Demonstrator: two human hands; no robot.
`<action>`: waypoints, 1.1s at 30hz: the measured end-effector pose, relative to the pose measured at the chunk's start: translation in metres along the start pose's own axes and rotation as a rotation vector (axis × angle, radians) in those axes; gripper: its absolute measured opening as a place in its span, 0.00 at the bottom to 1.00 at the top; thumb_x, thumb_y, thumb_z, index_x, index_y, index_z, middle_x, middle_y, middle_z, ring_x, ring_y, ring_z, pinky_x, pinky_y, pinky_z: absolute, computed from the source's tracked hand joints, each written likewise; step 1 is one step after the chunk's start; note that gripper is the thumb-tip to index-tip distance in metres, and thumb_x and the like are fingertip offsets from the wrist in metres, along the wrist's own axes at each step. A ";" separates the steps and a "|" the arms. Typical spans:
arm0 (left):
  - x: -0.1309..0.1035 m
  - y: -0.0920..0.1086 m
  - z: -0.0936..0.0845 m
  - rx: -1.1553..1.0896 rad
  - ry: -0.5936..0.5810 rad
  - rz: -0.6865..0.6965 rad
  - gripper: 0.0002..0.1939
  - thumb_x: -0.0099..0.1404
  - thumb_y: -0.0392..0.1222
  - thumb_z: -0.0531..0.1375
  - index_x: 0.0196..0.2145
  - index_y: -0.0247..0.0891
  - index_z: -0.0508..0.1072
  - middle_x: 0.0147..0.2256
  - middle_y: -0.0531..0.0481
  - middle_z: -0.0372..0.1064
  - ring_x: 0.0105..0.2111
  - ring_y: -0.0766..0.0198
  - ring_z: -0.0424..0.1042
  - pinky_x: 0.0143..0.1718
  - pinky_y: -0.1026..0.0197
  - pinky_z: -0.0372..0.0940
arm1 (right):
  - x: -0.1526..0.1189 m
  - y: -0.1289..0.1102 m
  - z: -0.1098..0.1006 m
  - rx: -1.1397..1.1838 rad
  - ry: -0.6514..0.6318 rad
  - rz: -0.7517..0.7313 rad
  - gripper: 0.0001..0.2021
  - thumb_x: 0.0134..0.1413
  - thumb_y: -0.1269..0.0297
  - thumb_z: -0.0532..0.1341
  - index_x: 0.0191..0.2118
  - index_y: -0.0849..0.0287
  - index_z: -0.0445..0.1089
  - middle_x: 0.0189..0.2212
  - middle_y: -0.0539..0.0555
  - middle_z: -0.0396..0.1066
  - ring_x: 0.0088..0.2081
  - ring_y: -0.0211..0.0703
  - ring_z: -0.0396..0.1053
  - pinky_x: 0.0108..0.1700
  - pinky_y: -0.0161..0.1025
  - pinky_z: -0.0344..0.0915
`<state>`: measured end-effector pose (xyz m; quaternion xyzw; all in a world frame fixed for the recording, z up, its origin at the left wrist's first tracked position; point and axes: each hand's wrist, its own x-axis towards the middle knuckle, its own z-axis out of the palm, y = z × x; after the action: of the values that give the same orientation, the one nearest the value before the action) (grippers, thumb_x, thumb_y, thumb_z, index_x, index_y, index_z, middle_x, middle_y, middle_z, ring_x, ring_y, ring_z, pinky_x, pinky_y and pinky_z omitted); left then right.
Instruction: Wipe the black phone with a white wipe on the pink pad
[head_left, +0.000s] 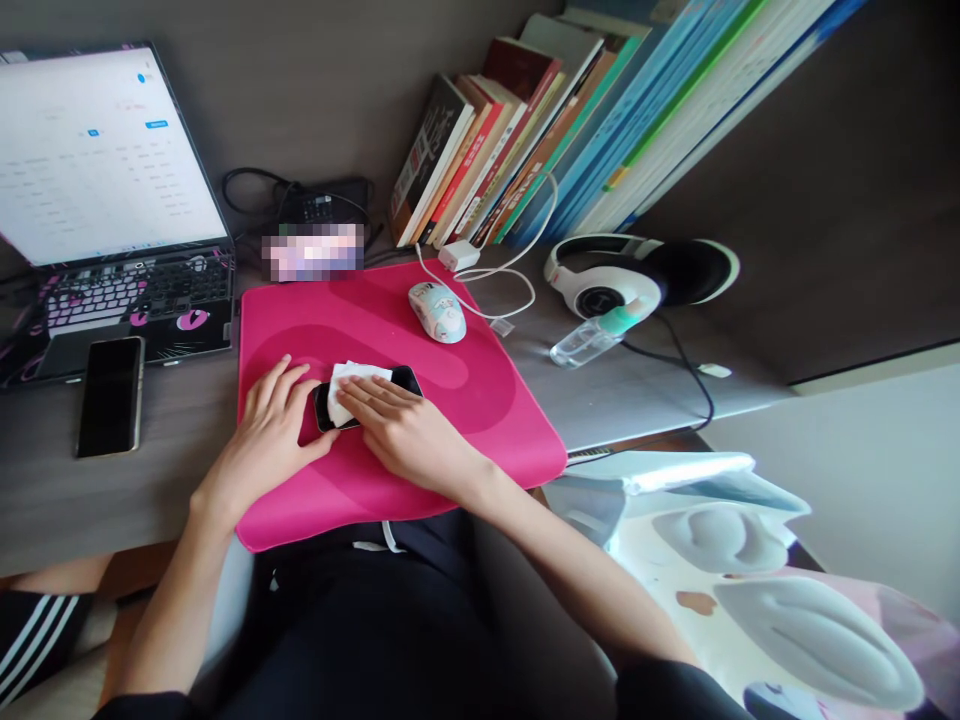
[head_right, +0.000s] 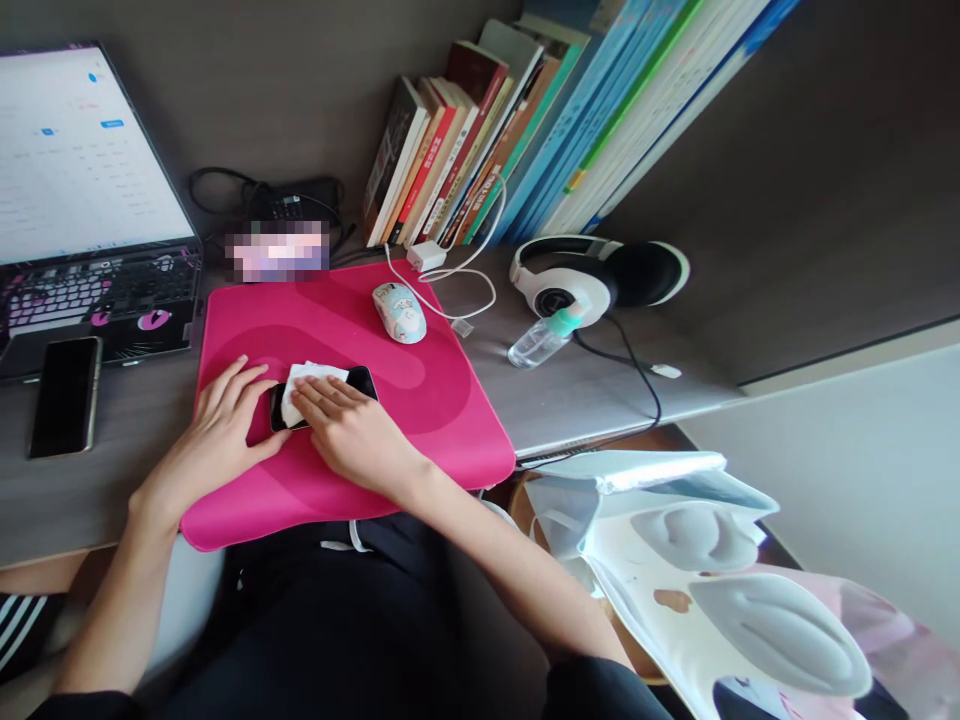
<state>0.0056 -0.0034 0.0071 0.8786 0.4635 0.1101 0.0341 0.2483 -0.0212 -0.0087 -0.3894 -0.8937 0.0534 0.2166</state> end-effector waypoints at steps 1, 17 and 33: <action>0.000 0.001 -0.001 0.001 0.005 -0.004 0.31 0.74 0.53 0.62 0.68 0.38 0.63 0.73 0.33 0.56 0.78 0.41 0.47 0.76 0.35 0.52 | -0.004 0.003 -0.002 -0.006 0.005 0.016 0.26 0.71 0.76 0.52 0.70 0.71 0.67 0.71 0.65 0.66 0.72 0.56 0.64 0.75 0.55 0.62; -0.003 0.002 -0.001 0.025 0.007 -0.049 0.32 0.74 0.59 0.63 0.66 0.38 0.65 0.73 0.33 0.58 0.77 0.39 0.48 0.75 0.32 0.52 | -0.056 0.002 -0.028 -0.174 0.034 0.032 0.24 0.69 0.76 0.54 0.67 0.75 0.70 0.65 0.70 0.73 0.67 0.59 0.72 0.70 0.55 0.71; -0.003 0.001 -0.004 -0.088 -0.028 -0.073 0.31 0.74 0.59 0.63 0.67 0.43 0.65 0.73 0.36 0.56 0.78 0.40 0.46 0.76 0.33 0.51 | -0.036 0.026 -0.006 0.051 0.074 0.173 0.28 0.77 0.59 0.56 0.76 0.62 0.59 0.74 0.65 0.60 0.76 0.55 0.56 0.75 0.58 0.61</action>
<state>0.0040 -0.0066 0.0107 0.8603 0.4893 0.1167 0.0829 0.2903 -0.0295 -0.0224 -0.4613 -0.8464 0.0803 0.2537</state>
